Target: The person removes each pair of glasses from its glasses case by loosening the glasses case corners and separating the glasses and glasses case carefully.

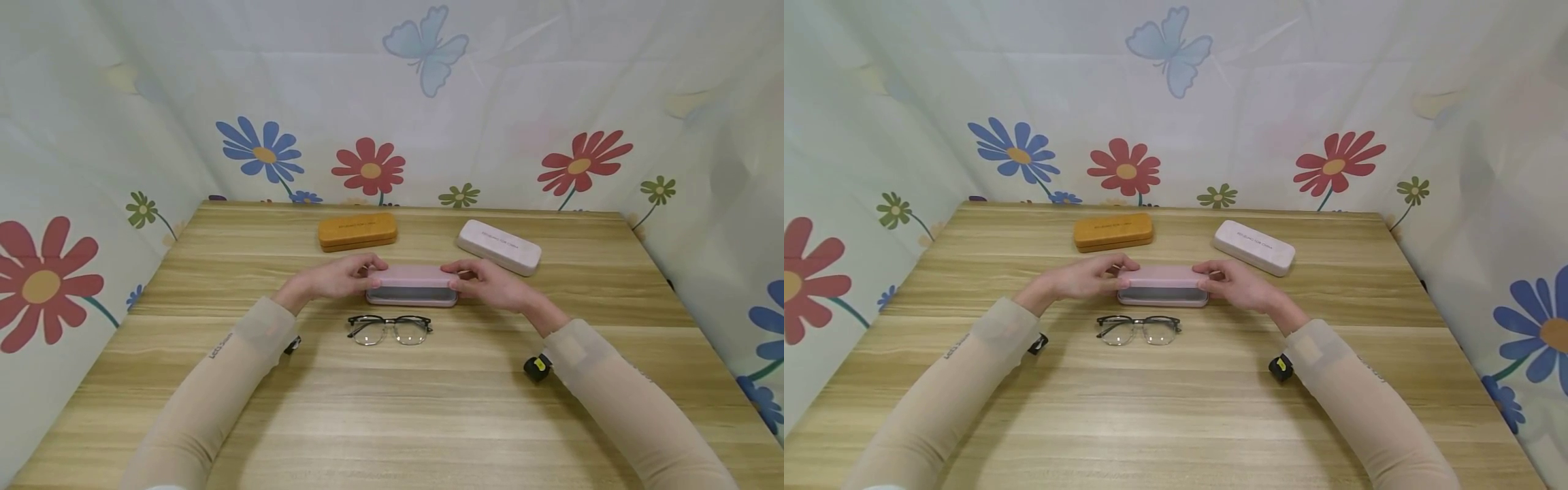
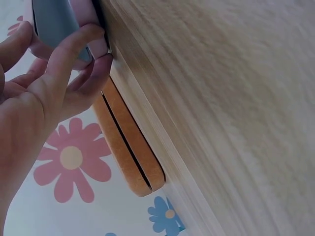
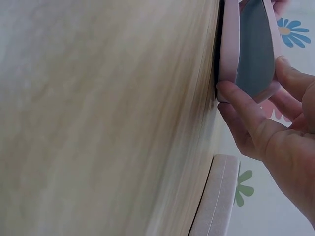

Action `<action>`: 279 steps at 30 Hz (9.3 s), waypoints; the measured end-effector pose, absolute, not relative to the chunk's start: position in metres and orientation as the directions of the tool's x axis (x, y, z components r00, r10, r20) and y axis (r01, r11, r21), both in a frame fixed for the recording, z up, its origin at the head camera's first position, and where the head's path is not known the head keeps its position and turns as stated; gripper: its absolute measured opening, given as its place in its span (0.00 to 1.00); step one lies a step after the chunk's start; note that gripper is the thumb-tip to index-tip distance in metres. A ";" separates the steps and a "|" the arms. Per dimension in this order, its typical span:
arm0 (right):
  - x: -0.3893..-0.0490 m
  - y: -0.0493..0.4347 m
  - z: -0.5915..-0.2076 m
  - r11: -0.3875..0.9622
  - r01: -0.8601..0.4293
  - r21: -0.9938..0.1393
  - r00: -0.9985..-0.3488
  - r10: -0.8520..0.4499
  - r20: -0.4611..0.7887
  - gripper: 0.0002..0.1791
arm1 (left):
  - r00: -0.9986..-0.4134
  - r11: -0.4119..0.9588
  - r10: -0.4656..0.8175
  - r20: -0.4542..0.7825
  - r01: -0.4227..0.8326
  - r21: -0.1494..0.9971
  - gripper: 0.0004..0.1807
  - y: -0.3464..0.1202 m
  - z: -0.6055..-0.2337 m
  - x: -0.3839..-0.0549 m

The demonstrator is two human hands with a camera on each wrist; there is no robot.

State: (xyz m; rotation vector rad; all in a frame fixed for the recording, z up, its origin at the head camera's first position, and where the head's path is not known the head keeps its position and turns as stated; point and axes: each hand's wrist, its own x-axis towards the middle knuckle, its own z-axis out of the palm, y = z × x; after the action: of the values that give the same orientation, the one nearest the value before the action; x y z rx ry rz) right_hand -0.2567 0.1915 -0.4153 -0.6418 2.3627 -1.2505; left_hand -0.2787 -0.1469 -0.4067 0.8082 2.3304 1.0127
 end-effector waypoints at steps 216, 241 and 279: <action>-0.256 0.079 -0.404 0.517 -0.491 -0.701 -0.723 -0.691 -0.003 0.22 | -0.794 0.737 0.531 -0.296 0.261 0.623 0.28 -0.280 -0.388 -0.265; -0.264 0.147 -0.404 0.539 -0.375 -0.754 -0.809 -0.587 -0.016 0.20 | -0.798 0.704 0.542 -0.265 0.259 0.661 0.29 -0.324 -0.387 -0.250; -0.271 0.195 -0.409 0.607 -0.273 -0.746 -0.874 -0.480 -0.070 0.21 | -0.882 0.793 0.463 -0.082 0.372 0.483 0.21 -0.284 -0.369 -0.262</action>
State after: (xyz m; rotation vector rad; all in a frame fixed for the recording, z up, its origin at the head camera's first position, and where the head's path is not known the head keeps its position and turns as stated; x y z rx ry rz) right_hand -0.2708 0.1954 -0.4085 -0.6161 2.5712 -1.1288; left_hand -0.2620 -0.2838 -0.3690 0.6559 2.7861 0.6901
